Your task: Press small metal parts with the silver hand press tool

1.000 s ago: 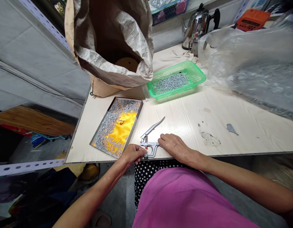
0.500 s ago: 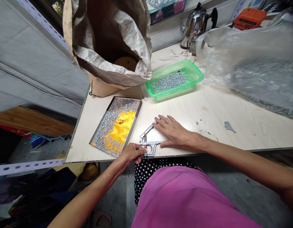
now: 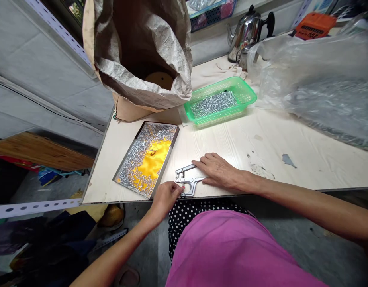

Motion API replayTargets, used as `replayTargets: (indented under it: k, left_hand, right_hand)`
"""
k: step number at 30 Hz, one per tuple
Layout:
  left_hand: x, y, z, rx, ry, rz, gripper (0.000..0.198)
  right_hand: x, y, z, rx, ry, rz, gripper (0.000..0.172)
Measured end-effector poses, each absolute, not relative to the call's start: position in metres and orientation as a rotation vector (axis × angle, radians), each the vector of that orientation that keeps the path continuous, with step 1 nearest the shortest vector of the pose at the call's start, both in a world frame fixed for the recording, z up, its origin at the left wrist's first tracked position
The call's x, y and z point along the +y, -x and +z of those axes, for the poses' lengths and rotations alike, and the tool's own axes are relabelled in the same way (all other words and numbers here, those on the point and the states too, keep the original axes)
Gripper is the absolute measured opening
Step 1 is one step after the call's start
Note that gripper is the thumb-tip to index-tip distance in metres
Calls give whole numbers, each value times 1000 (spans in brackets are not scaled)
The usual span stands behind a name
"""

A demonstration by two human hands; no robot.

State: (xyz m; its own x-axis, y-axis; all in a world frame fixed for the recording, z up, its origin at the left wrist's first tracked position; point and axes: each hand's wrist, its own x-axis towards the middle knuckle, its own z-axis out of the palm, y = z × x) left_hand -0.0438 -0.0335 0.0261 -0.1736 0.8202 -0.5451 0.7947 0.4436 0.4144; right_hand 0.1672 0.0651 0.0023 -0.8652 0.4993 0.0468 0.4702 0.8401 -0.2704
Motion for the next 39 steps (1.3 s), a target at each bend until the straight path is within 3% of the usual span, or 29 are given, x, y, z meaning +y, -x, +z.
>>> replayTargets:
  k: [3,6,8,13,16,22,26,29,31,34,36,39]
  left_hand:
    - [-38,30,25,2000,-1946,128,18]
    - [-26,16,14,1830,-2272,159,44]
    - [-12,10,6,1709,-2363,138,57]
    - [12,7,6,1581,-2391,-58,63]
    - [16,5,13,1597,-2399,-142,62]
    - [17,3,6,1725,-2361,-64,34]
    - [21,2,1,1791,-2291,-32,19]
    - [25,1,4,1817,-2261,-53,19]
    - [22,0,4,1861,-2249,-18,28]
    - [5,-5,-5,1959,-2265,156,49]
    - [-12,-12,-17,1960,-2326,284,52]
    - [-35,-27,-34,1886,-2379,413,58]
  right_hand:
    - [61,-167,2,-2876,776,388,54]
    - [58,-165,-3,-2866,807,376,61]
    - [57,-167,-7,-2852,828,371,66]
    - [54,-181,-11,-2817,864,390,77]
    - [54,-184,-10,-2843,977,334,59]
    - [62,-174,-16,-2864,905,251,9]
    - [69,-170,-23,-2881,833,303,18]
    - [73,-171,-21,-2891,864,290,15]
    - [79,-172,-17,-2876,899,275,12]
    - [91,-177,-13,-2879,809,345,48]
    - [98,-180,-13,-2886,717,407,62]
    - [106,-180,-17,-2861,670,420,50]
